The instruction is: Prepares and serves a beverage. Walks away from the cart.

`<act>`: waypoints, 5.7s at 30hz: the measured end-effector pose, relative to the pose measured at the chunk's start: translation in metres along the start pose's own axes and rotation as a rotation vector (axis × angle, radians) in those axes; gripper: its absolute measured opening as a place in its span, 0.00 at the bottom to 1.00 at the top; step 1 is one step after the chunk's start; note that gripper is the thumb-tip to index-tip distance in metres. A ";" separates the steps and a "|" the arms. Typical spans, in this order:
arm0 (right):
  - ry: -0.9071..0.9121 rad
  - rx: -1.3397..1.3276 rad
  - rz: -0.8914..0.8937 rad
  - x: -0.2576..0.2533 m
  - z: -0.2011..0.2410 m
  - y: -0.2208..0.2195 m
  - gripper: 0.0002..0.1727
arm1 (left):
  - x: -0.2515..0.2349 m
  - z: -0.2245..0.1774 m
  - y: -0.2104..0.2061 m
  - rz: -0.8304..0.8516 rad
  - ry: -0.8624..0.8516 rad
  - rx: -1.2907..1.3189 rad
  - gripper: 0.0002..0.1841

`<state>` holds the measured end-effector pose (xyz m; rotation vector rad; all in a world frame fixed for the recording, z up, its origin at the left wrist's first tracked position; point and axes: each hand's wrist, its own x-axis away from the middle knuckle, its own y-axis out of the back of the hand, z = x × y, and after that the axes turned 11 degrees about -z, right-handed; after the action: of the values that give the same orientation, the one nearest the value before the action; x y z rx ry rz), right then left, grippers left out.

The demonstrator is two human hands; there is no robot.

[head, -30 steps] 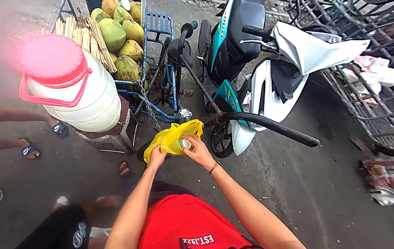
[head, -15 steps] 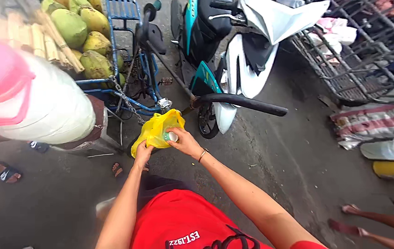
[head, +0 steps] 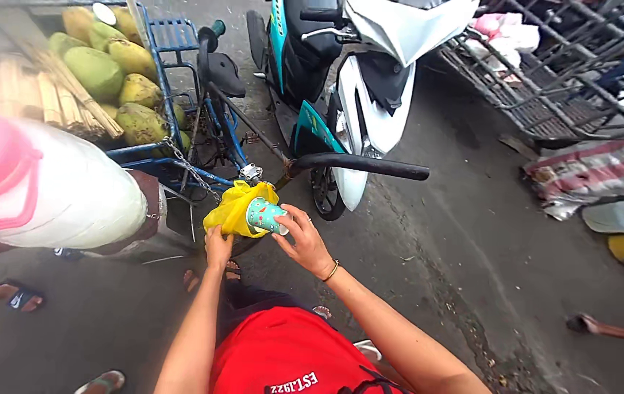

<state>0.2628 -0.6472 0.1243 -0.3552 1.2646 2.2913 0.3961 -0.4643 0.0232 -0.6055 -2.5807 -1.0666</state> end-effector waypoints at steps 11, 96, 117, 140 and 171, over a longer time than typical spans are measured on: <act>-0.779 -1.544 0.247 -0.058 0.058 0.015 0.27 | 0.070 -0.032 0.090 0.111 -0.269 0.530 0.55; -0.197 0.127 1.966 0.083 0.193 -0.310 0.38 | 0.091 0.124 0.391 -0.887 -0.090 1.199 0.34; 0.044 0.242 0.806 -0.336 0.351 -0.238 0.17 | 0.083 0.115 0.432 -0.895 -0.250 1.179 0.32; 0.138 0.065 1.125 -0.359 0.359 -0.204 0.18 | 0.089 0.143 0.448 -0.835 -0.118 1.201 0.33; 0.209 0.020 1.180 -0.348 0.353 -0.229 0.17 | 0.097 0.149 0.449 -0.799 -0.147 1.141 0.33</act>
<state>0.6826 -0.3500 0.3056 0.2750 1.9288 3.2216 0.5129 -0.0442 0.2308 0.6736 -2.9878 0.4622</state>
